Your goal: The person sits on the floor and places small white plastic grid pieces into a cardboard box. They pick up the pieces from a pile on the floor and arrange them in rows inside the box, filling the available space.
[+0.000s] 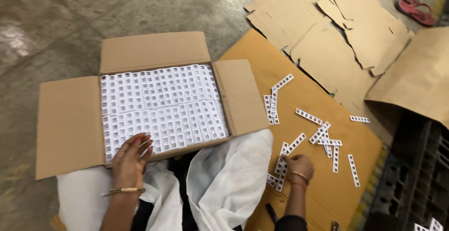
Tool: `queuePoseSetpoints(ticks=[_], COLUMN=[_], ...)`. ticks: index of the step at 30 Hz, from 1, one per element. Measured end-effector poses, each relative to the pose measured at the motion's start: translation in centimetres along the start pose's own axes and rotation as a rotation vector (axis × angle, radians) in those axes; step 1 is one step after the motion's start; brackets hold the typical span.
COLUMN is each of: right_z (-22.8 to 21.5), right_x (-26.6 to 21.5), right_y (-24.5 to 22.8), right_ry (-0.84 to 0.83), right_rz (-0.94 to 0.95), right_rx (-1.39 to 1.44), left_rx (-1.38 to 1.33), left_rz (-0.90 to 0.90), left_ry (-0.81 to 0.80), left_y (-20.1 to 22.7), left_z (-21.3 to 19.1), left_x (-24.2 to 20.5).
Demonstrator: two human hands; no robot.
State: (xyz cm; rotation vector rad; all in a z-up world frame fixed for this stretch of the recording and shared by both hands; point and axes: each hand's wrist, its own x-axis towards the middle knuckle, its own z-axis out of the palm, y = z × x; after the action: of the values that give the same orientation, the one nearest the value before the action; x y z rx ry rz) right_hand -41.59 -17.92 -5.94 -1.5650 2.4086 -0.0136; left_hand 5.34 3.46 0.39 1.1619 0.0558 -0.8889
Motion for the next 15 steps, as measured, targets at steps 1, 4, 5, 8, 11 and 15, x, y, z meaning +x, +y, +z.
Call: queuePoseSetpoints(ticks=[1, 4, 5, 8, 11, 15], right_z=[0.1, 0.7, 1.0, 1.8, 2.6, 4.0], right_x=[-0.9, -1.6, -1.5, -0.2, 1.9, 5.7], right_y=[0.0, 0.0, 0.2, 1.1, 2.1, 2.6], right_ry=[-0.028, 0.007, 0.039, 0.139, 0.25, 0.408], right_rz=[-0.006, -0.01, -0.029, -0.062, -0.13, -0.352], right_rx=[-0.021, 0.029, 0.018, 0.027, 0.098, -0.03], left_rx=[0.006, 0.026, 0.033, 0.028, 0.018, 0.007], left_rz=[-0.011, -0.042, -0.052, -0.07, -0.063, -0.053], left_ry=[0.007, 0.022, 0.021, -0.008, -0.019, -0.021], left_y=[0.0, 0.4, 0.4, 0.2, -0.1, -0.2], left_z=[0.0, -0.1, 0.1, 0.5, 0.2, -0.4], left_x=[0.0, -0.3, -0.5, -0.4, -0.4, -0.4])
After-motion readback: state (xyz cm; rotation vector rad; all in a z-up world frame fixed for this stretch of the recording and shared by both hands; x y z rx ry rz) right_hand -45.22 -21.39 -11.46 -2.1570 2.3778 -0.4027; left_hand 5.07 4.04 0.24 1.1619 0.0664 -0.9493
